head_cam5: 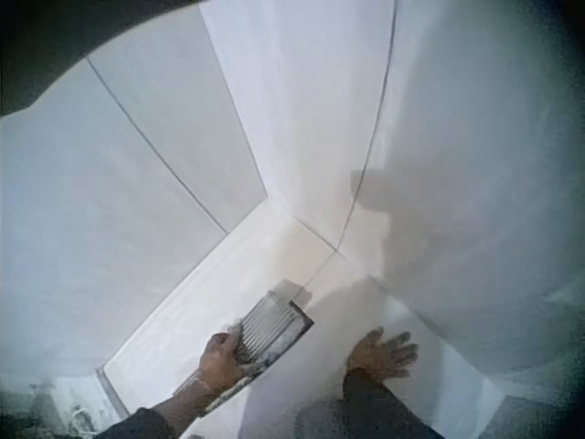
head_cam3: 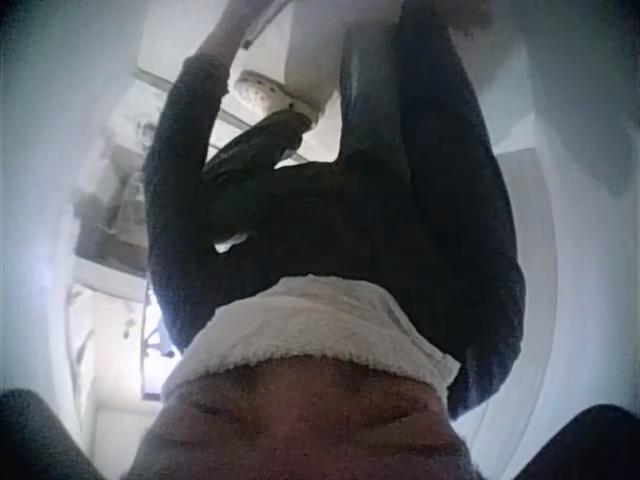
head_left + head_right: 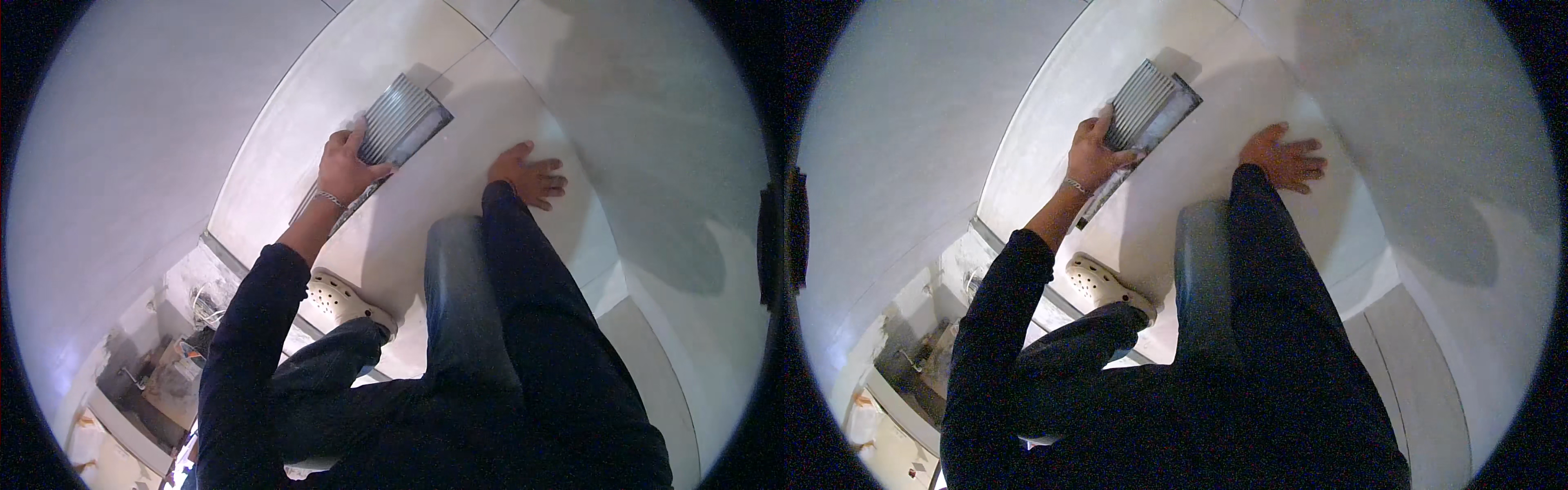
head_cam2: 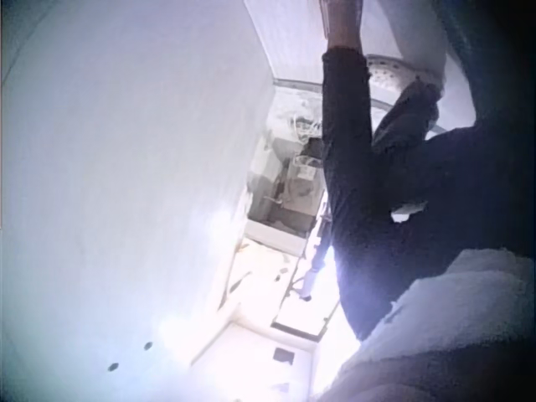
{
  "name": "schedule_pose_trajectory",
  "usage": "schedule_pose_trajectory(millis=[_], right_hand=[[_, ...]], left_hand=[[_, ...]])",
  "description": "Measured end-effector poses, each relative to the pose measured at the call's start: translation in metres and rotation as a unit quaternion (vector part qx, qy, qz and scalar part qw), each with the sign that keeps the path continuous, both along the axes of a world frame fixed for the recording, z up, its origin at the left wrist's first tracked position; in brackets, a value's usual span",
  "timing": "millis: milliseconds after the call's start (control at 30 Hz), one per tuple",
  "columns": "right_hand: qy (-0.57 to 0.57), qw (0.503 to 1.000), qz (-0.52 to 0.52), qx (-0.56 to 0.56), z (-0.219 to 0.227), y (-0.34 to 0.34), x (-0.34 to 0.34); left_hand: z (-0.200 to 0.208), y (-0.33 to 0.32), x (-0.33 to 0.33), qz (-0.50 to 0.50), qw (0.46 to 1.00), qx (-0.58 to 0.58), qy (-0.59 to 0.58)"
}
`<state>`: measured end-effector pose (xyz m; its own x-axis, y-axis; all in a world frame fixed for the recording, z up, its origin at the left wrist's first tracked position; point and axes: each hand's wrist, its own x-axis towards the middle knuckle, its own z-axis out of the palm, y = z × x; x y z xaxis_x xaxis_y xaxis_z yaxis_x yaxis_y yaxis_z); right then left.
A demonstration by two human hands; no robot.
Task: Installing a rectangular metal floor drain cover onto a tiled shower floor.
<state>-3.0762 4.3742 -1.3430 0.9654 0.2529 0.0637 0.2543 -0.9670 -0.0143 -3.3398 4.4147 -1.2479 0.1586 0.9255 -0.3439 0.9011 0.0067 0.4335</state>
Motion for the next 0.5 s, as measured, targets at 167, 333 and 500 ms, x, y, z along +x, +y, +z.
schedule_pose_trajectory(millis=[167, 333, 500], right_hand=[[-0.012, 1.0, -0.006, 0.02, 0.001, 0.003, 0.001], [-0.021, 1.0, -0.007, -0.011, -0.001, 0.003, 0.005], [-0.009, 1.0, -0.008, 0.003, 0.001, 0.002, 0.001]], left_hand=[[-0.018, -0.009, 0.011, -0.028, 0.996, 0.077, 0.036], [-0.021, -0.016, 0.026, -0.021, 0.994, 0.073, 0.081], [-0.024, -0.019, 0.031, -0.017, 0.992, 0.071, 0.098]])
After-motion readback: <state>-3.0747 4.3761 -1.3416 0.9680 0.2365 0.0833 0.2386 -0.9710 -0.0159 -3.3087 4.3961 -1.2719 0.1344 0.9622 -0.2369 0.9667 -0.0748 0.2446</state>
